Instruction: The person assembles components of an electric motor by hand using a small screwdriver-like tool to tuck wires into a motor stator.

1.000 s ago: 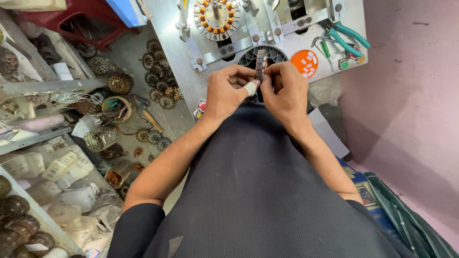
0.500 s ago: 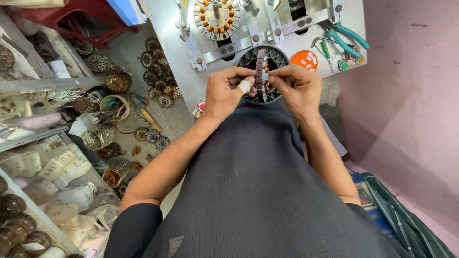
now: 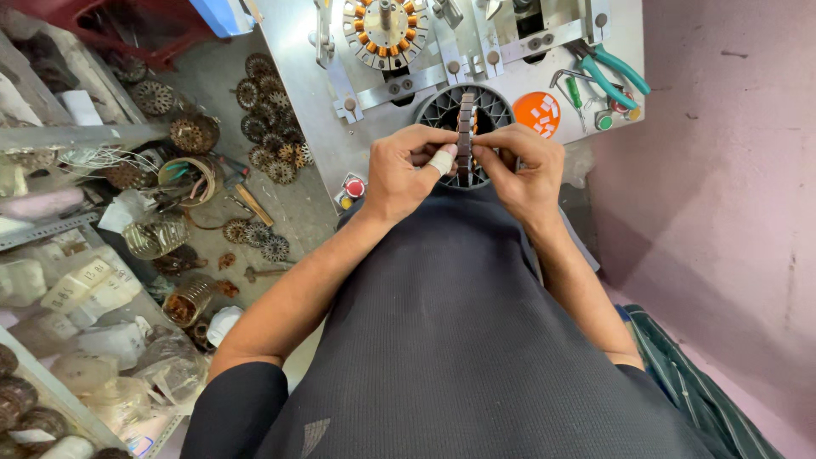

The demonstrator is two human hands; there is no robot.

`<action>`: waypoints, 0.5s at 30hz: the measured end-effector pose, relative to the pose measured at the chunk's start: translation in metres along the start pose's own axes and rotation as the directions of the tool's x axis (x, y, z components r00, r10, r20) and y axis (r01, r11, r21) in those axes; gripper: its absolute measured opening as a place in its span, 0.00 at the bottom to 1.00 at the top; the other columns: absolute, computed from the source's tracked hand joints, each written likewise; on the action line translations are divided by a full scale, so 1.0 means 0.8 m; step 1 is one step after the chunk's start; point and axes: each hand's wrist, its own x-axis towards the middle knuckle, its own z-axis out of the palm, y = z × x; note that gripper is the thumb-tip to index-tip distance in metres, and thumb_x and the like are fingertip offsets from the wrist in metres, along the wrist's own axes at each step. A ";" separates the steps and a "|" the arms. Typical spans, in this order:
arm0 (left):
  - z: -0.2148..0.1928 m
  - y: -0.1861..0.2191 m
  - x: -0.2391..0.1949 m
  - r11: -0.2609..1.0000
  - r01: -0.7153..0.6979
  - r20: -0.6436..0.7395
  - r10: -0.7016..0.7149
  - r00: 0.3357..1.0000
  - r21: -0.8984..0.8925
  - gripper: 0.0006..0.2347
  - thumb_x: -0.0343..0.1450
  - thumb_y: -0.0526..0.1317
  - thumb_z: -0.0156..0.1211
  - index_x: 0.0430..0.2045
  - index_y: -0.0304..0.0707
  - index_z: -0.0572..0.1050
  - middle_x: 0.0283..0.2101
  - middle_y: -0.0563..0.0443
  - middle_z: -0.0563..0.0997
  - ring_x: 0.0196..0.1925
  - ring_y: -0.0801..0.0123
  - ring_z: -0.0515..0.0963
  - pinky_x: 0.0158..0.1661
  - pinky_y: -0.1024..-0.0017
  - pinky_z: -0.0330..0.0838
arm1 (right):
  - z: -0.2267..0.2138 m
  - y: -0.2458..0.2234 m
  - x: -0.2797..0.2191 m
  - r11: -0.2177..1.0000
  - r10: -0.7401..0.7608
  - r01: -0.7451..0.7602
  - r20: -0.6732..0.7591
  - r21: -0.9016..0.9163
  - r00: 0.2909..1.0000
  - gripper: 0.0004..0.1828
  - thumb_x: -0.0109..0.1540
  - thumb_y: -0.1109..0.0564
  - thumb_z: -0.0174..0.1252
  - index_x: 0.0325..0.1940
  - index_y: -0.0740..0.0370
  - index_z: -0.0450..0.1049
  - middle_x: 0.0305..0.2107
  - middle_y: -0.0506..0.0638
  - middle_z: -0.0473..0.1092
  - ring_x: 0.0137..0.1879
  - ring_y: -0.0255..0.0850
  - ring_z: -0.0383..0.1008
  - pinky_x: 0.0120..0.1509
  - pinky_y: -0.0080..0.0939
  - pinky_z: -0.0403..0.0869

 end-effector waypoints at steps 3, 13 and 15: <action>-0.002 0.004 0.001 0.996 -0.062 0.000 0.062 0.998 0.058 0.06 0.72 0.27 0.61 0.40 0.27 0.81 0.37 0.48 0.84 0.37 0.74 0.86 0.38 0.76 0.84 | -0.003 -0.008 0.010 0.993 -0.082 0.086 0.045 -0.076 0.996 0.09 0.60 0.71 0.67 0.43 0.66 0.80 0.32 0.50 0.75 0.27 0.31 0.65 0.32 0.32 0.62; 0.000 0.001 0.012 1.000 0.029 -0.041 -0.029 0.999 -0.007 0.04 0.67 0.28 0.62 0.33 0.28 0.80 0.31 0.51 0.85 0.32 0.81 0.84 0.34 0.80 0.79 | -0.009 -0.028 0.021 0.997 0.030 -0.020 0.136 -0.074 0.990 0.08 0.61 0.71 0.66 0.43 0.67 0.80 0.29 0.48 0.73 0.27 0.28 0.60 0.32 0.31 0.59; -0.001 0.001 0.012 0.998 0.061 -0.043 -0.061 0.997 0.005 0.05 0.66 0.28 0.63 0.32 0.28 0.80 0.29 0.52 0.84 0.30 0.82 0.82 0.32 0.80 0.77 | -0.008 -0.028 0.022 0.994 0.108 -0.104 0.132 -0.039 0.985 0.07 0.61 0.71 0.67 0.42 0.67 0.80 0.27 0.45 0.71 0.27 0.26 0.59 0.33 0.30 0.58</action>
